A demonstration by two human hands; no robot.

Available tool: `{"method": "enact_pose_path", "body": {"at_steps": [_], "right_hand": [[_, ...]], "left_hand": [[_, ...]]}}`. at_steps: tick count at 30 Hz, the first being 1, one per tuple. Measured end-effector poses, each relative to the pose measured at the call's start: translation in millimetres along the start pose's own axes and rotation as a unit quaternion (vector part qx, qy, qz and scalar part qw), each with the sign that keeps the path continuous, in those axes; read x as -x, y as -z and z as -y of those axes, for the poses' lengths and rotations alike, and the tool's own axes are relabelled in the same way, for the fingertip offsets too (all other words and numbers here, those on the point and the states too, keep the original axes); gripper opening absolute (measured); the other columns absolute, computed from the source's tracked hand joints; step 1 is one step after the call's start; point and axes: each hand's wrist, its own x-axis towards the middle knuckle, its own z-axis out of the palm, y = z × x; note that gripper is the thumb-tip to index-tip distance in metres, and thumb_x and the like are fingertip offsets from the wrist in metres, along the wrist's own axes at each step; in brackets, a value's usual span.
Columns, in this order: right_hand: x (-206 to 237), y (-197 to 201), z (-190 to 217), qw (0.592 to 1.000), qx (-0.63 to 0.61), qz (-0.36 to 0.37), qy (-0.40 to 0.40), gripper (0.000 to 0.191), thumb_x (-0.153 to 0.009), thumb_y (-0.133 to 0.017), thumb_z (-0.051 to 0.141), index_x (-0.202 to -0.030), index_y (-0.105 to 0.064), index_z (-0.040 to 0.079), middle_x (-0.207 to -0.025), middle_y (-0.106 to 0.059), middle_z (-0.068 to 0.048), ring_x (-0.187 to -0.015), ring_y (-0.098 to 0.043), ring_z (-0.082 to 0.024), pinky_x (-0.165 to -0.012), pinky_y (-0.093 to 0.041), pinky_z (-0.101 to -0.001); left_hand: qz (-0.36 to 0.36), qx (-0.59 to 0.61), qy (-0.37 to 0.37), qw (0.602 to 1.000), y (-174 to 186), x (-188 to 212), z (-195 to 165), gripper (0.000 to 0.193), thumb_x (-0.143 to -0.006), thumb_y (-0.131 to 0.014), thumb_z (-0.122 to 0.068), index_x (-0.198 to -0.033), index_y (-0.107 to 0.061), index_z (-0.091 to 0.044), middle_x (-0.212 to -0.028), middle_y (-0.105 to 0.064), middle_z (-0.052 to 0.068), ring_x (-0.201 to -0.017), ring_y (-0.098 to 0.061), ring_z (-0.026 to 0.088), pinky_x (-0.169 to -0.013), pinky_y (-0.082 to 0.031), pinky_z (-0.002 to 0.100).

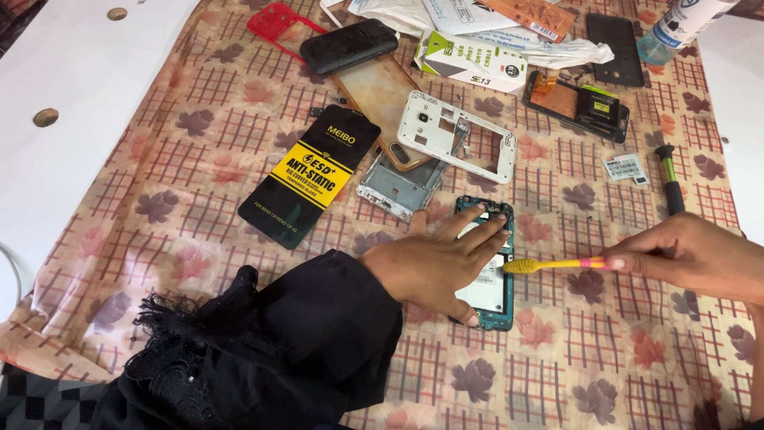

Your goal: The person cleans the interior of a disassembled smartphone using a toothbrush, then uses a screwdriver to remove screws from the phone's metal frame. The person handles the phone frame and internal components throughout.

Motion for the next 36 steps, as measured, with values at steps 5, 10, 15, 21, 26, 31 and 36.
{"method": "enact_pose_path", "body": {"at_steps": [5, 10, 15, 21, 26, 31, 36], "right_hand": [[15.7, 10.6, 22.5, 0.954, 0.104, -0.259, -0.106, 0.033, -0.105, -0.058, 0.025, -0.124, -0.081, 0.012, -0.068, -0.067, -0.012, -0.041, -0.046, -0.019, -0.037, -0.04, -0.0348], [9.1, 5.3, 56.5, 0.855, 0.189, -0.483, -0.002, 0.021, -0.11, -0.065, 0.016, -0.116, -0.076, -0.001, -0.064, -0.062, -0.015, -0.046, -0.051, -0.02, -0.044, -0.041, -0.0341], [5.6, -0.1, 67.8, 0.822, 0.31, -0.478, 0.002, 0.016, -0.102, -0.071, 0.018, -0.111, -0.08, 0.008, -0.069, -0.068, -0.01, -0.045, -0.059, -0.021, -0.045, -0.047, -0.0334], [2.9, 1.4, 61.4, 0.828, 0.342, -0.439, -0.064, 0.017, -0.111, -0.072, 0.032, -0.115, -0.08, 0.018, -0.061, -0.065, -0.005, -0.044, -0.057, -0.019, -0.047, -0.046, -0.0307], [3.6, 1.3, 64.1, 0.826, 0.353, -0.432, -0.081, 0.018, -0.101, -0.072, 0.026, -0.113, -0.081, 0.016, -0.057, -0.064, -0.006, -0.039, -0.056, -0.02, -0.042, -0.046, -0.032], [4.3, 1.8, 68.8, 0.831, 0.339, -0.435, -0.075, 0.019, -0.1, -0.072, 0.026, -0.113, -0.081, 0.016, -0.057, -0.064, -0.007, -0.039, -0.055, -0.02, -0.042, -0.045, -0.0321], [3.5, 0.5, 68.3, 0.835, 0.343, -0.418, -0.104, 0.02, -0.101, -0.071, 0.027, -0.115, -0.08, 0.017, -0.06, -0.067, -0.006, -0.041, -0.059, -0.02, -0.044, -0.048, -0.0323]], "left_hand": [[-0.012, 0.0, -0.016, 1.0, 1.0, 0.6, 1.7, 0.119, -0.079, -0.075, -0.057, -0.16, -0.006, -0.003, -0.172, 0.005, 0.014, -0.157, 0.013, 0.034, -0.111, -0.004, 0.082], [-0.029, -0.011, -0.022, 0.999, 1.1, 1.7, 2.5, 0.111, -0.085, -0.068, -0.061, -0.16, -0.01, -0.002, -0.171, 0.0, 0.014, -0.157, 0.011, 0.034, -0.11, -0.001, 0.083], [-0.067, 0.024, -0.032, 0.997, 3.1, 4.6, -2.0, 0.1, -0.087, -0.063, -0.062, -0.161, -0.02, -0.012, -0.168, -0.007, 0.02, -0.156, 0.004, 0.041, -0.109, -0.004, 0.083], [-0.066, 0.006, -0.026, 0.997, 8.8, 5.7, -7.5, 0.084, -0.09, -0.059, -0.063, -0.157, -0.035, -0.019, -0.168, -0.01, 0.022, -0.155, -0.001, 0.044, -0.109, -0.005, 0.083], [-0.05, 0.006, -0.023, 0.998, 9.6, 4.5, -8.3, 0.081, -0.091, -0.057, -0.063, -0.156, -0.034, -0.021, -0.167, -0.007, 0.023, -0.154, 0.002, 0.046, -0.108, -0.003, 0.083], [-0.076, 0.016, -0.029, 0.997, 6.5, 4.1, -6.0, 0.084, -0.091, -0.058, -0.061, -0.158, -0.032, -0.019, -0.167, -0.01, 0.022, -0.153, -0.002, 0.046, -0.107, -0.005, 0.083], [-0.112, 0.003, -0.025, 0.993, 5.1, 2.9, -4.0, 0.086, -0.095, -0.057, -0.063, -0.155, -0.033, -0.005, -0.167, -0.022, 0.022, -0.155, -0.013, 0.042, -0.108, -0.016, 0.081]]}}
